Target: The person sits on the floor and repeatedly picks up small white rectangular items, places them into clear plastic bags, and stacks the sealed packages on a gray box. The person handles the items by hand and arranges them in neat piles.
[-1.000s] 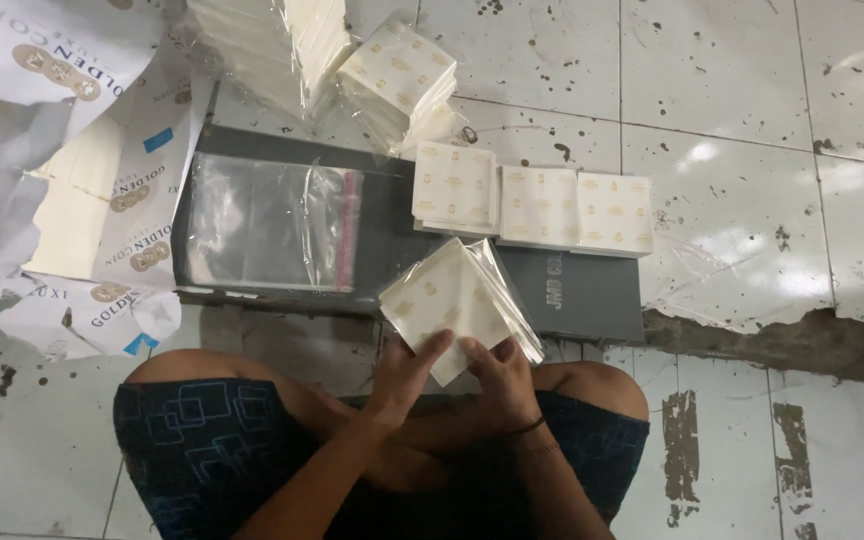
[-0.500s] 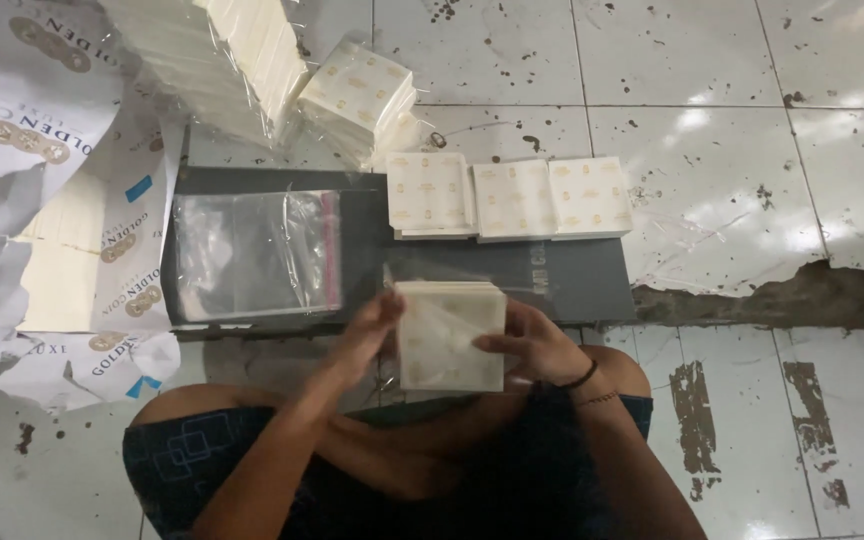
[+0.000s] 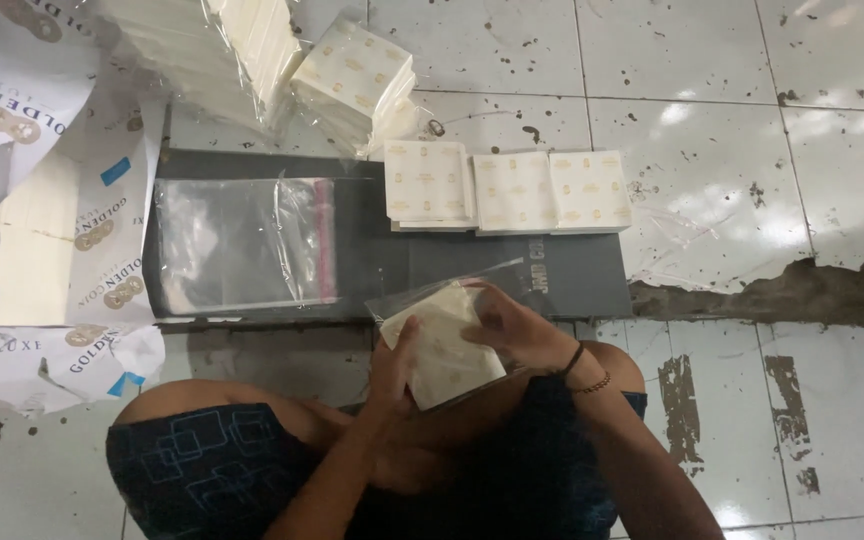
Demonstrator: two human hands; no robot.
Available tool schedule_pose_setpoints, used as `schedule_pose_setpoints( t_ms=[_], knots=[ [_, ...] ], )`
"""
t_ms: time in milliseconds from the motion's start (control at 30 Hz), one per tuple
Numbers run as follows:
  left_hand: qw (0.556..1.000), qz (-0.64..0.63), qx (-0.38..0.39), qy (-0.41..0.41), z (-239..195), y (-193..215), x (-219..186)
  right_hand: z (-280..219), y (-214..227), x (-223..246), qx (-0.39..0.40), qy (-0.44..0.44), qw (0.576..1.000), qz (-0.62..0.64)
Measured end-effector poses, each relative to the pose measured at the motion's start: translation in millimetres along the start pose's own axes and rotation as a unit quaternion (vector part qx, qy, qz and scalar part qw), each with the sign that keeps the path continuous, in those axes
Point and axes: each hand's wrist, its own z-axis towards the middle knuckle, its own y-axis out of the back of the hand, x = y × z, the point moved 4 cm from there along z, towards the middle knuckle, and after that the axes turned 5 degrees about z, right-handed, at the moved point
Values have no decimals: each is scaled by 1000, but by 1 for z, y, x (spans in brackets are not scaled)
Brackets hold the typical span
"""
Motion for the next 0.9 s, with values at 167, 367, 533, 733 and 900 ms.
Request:
schedule_pose_setpoints(
  t_ms=[167,367,533,733,900],
  knots=[
    [992,122,-23,0,20,16,16,51,8,-75,-189,35,978,-81],
    [995,89,-32,-14,8,9,1,54,6,-67,-247,151,957,-28],
    [999,36,-33,-2,16,18,8,45,5,-25,-256,133,955,-65],
    [999,11,-41,-19,16,13,1,38,19,-33,-268,125,954,-52],
    [995,-89,-32,-42,-23,-5,-41,-14,29,-16,-391,219,892,64]
  ],
)
